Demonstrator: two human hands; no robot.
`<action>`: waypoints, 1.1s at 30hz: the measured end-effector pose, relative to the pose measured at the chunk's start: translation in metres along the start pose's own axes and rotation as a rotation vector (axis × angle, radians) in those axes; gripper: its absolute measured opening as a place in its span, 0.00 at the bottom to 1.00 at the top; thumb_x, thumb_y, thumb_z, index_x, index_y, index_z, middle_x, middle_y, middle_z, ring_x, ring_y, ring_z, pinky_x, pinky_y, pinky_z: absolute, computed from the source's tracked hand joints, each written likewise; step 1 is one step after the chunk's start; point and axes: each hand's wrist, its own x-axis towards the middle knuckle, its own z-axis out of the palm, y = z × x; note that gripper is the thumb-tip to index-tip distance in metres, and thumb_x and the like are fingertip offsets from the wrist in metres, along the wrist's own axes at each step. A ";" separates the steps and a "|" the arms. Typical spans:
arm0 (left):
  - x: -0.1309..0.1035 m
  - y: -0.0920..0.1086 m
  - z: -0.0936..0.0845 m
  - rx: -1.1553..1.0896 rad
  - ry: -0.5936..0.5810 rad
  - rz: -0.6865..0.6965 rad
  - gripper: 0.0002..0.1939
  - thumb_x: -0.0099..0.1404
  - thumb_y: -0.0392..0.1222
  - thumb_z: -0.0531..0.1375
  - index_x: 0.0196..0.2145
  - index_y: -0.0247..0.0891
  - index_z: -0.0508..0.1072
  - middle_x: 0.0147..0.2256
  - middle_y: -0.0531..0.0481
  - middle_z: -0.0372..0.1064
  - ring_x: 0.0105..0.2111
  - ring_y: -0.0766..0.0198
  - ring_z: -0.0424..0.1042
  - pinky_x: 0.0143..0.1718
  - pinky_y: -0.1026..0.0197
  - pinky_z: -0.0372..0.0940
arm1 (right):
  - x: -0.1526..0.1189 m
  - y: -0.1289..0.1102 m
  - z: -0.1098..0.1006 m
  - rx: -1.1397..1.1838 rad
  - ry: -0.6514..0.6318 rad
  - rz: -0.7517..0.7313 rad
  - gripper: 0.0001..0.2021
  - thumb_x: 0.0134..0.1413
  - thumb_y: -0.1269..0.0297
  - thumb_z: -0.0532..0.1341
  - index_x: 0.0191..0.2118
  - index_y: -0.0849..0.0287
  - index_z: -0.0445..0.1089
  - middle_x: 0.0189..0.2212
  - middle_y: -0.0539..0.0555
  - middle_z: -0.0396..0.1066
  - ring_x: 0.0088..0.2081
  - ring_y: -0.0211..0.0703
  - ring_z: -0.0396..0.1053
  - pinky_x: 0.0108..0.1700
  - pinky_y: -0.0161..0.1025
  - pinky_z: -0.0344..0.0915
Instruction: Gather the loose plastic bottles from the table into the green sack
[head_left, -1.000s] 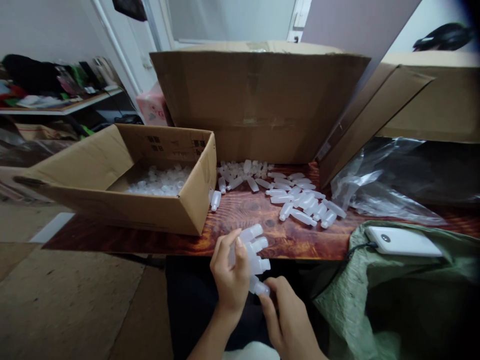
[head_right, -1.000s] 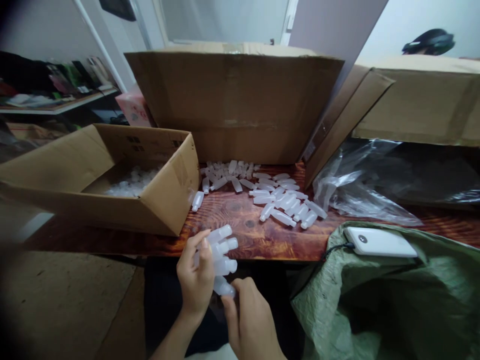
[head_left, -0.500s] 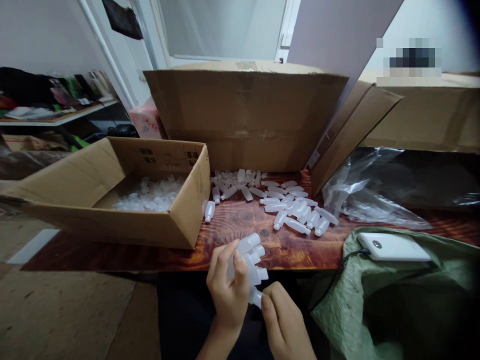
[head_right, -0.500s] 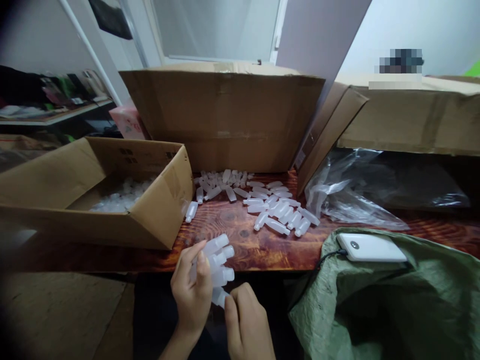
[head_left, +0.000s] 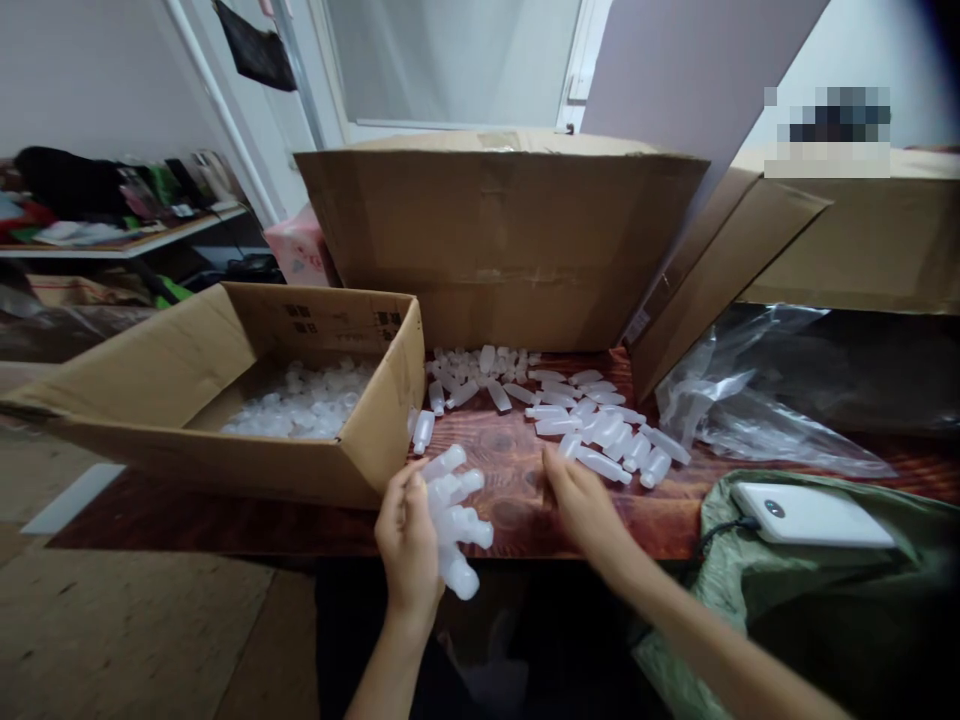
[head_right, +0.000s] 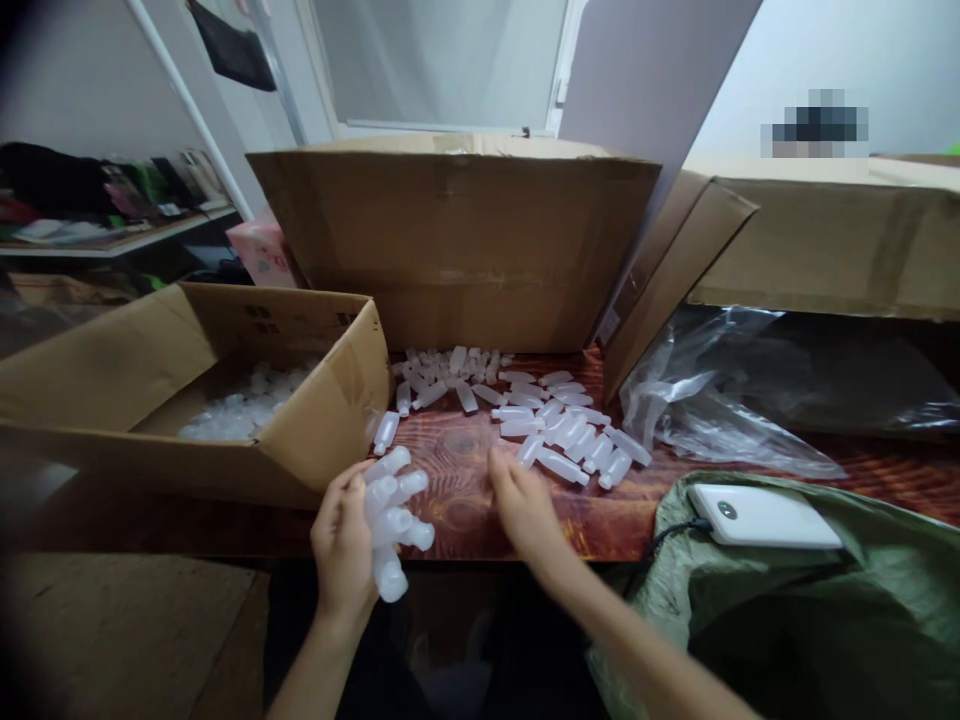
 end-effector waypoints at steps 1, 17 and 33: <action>0.005 -0.001 0.001 -0.055 -0.021 -0.093 0.17 0.65 0.52 0.55 0.40 0.36 0.74 0.39 0.45 0.74 0.36 0.59 0.74 0.33 0.60 0.69 | 0.031 0.005 -0.008 -0.066 0.039 -0.058 0.26 0.66 0.48 0.42 0.29 0.61 0.65 0.29 0.57 0.69 0.33 0.44 0.68 0.35 0.38 0.63; 0.018 -0.018 -0.001 0.001 -0.242 -0.266 0.20 0.61 0.57 0.56 0.38 0.38 0.74 0.38 0.48 0.72 0.37 0.62 0.70 0.36 0.65 0.63 | 0.224 0.042 -0.008 -0.536 -0.377 -0.423 0.13 0.59 0.63 0.60 0.48 0.62 0.68 0.46 0.58 0.68 0.47 0.48 0.67 0.51 0.50 0.62; 0.011 -0.025 0.004 -0.009 -0.265 -0.184 0.17 0.65 0.54 0.54 0.41 0.39 0.72 0.41 0.49 0.72 0.41 0.60 0.69 0.43 0.61 0.61 | 0.136 0.002 -0.002 0.871 -0.016 0.059 0.12 0.52 0.55 0.58 0.31 0.58 0.61 0.22 0.46 0.60 0.18 0.31 0.55 0.18 0.28 0.54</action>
